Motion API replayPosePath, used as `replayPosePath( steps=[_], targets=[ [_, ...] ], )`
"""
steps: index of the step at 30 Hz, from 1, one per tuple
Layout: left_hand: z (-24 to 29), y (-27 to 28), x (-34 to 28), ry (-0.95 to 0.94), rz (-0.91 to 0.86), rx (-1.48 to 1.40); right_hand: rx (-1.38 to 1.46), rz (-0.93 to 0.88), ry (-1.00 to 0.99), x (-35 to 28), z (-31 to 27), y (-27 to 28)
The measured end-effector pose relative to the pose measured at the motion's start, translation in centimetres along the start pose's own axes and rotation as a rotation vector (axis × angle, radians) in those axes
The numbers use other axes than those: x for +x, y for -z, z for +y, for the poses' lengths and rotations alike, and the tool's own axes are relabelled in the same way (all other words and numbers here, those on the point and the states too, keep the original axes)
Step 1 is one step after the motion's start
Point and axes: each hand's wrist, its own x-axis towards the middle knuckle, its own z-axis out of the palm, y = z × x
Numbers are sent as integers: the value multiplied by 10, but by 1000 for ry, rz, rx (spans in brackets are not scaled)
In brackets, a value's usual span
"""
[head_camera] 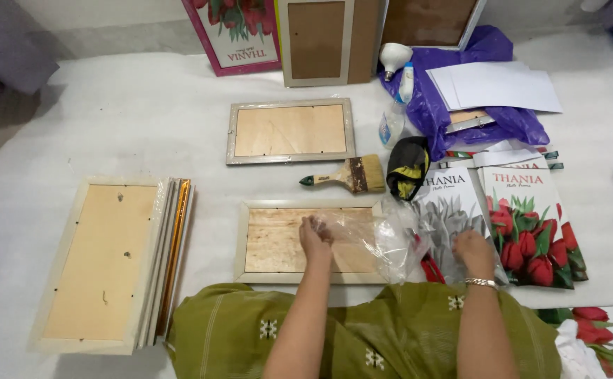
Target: Assembling picture frames by inserting artwork and applying finish with a brush
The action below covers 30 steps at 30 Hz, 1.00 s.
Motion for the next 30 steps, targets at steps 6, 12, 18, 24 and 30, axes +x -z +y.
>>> replayPosePath(
  steps=[6,12,18,24,30],
  targets=[
    [31,-8,-67,-310,315,595,-644,-529,21,20,59,-95],
    [-29,-40,-134,-1708,-553,1382,-650,-552,57,43,104,-135],
    [-47,-17,-20,-1171,-571,2027,63,-631,-115,-23,-24,-42],
    [15,32,69,-688,-117,1093,397,-610,-142,-8,-20,-60],
    [60,-9,-12,-969,448,862,523,-600,-192,-28,-60,-47]
  ],
)
